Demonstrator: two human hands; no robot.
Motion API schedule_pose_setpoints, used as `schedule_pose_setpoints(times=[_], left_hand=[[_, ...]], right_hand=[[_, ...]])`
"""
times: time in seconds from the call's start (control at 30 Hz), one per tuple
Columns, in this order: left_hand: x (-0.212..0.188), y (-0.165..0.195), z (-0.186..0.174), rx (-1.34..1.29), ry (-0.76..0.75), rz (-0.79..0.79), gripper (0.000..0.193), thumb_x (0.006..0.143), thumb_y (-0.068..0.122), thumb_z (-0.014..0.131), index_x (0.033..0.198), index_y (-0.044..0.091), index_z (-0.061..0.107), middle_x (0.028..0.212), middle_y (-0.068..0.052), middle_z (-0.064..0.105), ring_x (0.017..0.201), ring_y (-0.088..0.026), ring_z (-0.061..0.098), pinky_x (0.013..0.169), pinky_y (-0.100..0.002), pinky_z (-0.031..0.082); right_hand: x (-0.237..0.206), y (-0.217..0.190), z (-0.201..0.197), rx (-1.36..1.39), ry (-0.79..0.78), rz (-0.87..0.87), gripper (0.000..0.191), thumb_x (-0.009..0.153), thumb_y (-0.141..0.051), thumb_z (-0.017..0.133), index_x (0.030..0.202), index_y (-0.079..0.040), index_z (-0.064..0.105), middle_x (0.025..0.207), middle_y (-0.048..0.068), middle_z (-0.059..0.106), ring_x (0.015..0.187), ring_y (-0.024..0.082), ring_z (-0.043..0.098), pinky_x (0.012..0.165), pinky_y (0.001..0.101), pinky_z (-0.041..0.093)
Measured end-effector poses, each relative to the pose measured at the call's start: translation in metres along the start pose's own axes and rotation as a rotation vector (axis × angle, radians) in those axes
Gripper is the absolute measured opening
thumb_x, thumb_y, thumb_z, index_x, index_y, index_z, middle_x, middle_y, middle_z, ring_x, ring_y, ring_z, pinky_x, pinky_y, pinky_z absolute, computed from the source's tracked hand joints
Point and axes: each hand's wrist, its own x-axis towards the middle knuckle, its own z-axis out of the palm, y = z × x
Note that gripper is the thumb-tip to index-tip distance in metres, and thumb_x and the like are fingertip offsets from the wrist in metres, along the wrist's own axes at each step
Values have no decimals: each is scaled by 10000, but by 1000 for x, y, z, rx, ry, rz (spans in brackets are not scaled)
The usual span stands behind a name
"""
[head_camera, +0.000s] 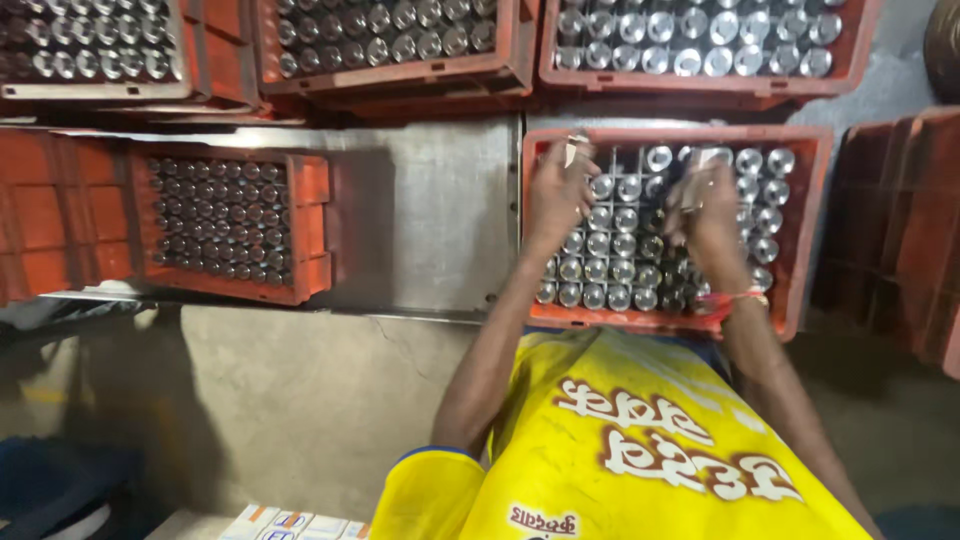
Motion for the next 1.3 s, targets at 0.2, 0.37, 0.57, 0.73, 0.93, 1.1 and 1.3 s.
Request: schedule_pose_setpoints(times=[0.2, 0.37, 0.57, 0.73, 0.93, 1.1, 1.3], left_hand=[[4, -39, 45, 354, -93, 91, 431, 902, 134, 738, 1274, -6, 571, 1253, -200, 566, 1114, -352, 659, 893, -423, 647], [3, -44, 60, 353, -196, 126, 273, 989, -7, 670, 1247, 52, 600, 1375, -117, 497, 1228, -317, 631, 1078, -442, 598], [29, -24, 94, 623, -332, 536, 437, 756, -31, 625, 1175, 63, 709, 1615, -121, 338, 1431, -382, 437, 1170, -613, 408], [46, -27, 93, 631, -439, 585, 212, 877, 61, 636, 1070, 47, 721, 1600, -145, 366, 1427, -390, 440, 1104, -607, 421], [55, -18, 87, 659, -545, 646, 136, 914, 75, 630, 1005, 4, 702, 1570, -175, 456, 1357, -379, 501, 1021, -558, 467], [53, 16, 37, 516, -383, 526, 91, 939, 110, 680, 962, 21, 672, 1455, -79, 509, 1439, -331, 479, 1231, -540, 427], [36, 18, 70, 578, -391, 410, 351, 877, -61, 643, 1138, 151, 742, 1603, -39, 390, 1475, -311, 392, 1248, -577, 357]], right_hand=[[23, -16, 45, -708, 70, -286, 449, 1000, -245, 796, 1181, 21, 483, 1113, 252, 596, 832, 360, 655, 645, 408, 534], [16, -26, 28, -333, 262, -164, 298, 999, -151, 759, 1169, 9, 574, 1153, 182, 587, 991, 362, 663, 840, 454, 583], [24, -24, -6, -853, 318, -410, 480, 826, -167, 863, 1208, 52, 670, 1242, 245, 567, 1063, 448, 632, 884, 491, 530], [32, -13, -11, -780, 156, -231, 405, 849, -151, 861, 1173, 15, 684, 1168, 248, 580, 947, 440, 640, 795, 519, 523], [32, 1, -26, -542, 262, -403, 453, 756, -159, 890, 1129, 9, 695, 1078, 191, 616, 936, 372, 664, 785, 467, 561], [-9, -3, -84, -136, 175, -339, 345, 902, -170, 855, 1158, -19, 680, 1076, 106, 639, 936, 232, 655, 825, 371, 560], [-14, 3, -76, 879, 44, 165, 387, 1015, -368, 656, 1245, -58, 635, 769, 80, 629, 644, 174, 614, 597, 329, 493]])
